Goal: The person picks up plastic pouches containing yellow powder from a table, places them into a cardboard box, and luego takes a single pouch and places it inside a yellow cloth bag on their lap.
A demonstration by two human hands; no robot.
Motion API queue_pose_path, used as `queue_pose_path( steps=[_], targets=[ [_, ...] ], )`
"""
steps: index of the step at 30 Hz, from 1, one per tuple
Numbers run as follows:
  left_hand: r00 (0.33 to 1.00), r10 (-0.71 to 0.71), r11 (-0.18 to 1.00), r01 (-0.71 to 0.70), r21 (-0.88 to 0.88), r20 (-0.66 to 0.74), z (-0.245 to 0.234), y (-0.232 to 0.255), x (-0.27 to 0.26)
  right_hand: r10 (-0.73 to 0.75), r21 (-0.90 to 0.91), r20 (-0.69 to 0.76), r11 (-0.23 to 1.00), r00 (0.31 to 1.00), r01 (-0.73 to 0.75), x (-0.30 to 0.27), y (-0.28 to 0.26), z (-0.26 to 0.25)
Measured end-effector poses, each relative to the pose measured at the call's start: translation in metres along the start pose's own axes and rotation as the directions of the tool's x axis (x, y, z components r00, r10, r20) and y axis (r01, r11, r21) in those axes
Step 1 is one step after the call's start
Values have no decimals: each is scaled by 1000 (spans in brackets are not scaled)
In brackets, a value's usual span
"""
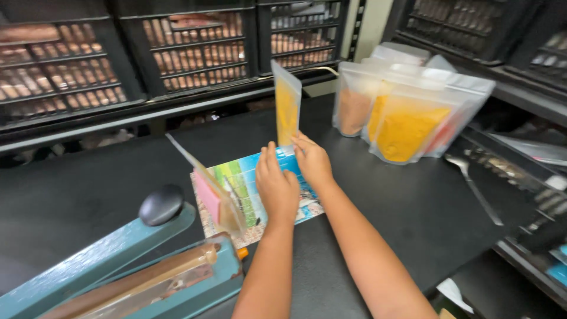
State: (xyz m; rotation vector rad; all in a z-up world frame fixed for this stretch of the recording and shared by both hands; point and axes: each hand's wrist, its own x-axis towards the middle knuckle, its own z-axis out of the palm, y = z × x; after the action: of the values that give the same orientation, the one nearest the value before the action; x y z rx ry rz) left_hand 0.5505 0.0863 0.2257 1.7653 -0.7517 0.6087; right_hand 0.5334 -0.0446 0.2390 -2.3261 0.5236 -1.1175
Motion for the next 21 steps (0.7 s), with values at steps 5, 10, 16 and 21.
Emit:
queue_pose_path(
  steps=[5, 10, 16, 21],
  targets=[
    [993, -53, 987, 67, -149, 101, -26, 28, 5, 129, 116, -92, 986, 987, -118, -15, 20, -24],
    [984, -121, 913, 162, -375, 132, -37, 40, 2, 138, 257, -64, 959, 988, -117, -56, 13, -87],
    [868, -173, 674, 449, -586, 466, -67, 77, -8, 236, 343, 51, 908, 970, -239, -123, 15, -152],
    [575, -62, 868, 434, -240, 816, -102, 108, -18, 308, 473, 95, 823, 947, -315, -170, -5, -198]
  ],
)
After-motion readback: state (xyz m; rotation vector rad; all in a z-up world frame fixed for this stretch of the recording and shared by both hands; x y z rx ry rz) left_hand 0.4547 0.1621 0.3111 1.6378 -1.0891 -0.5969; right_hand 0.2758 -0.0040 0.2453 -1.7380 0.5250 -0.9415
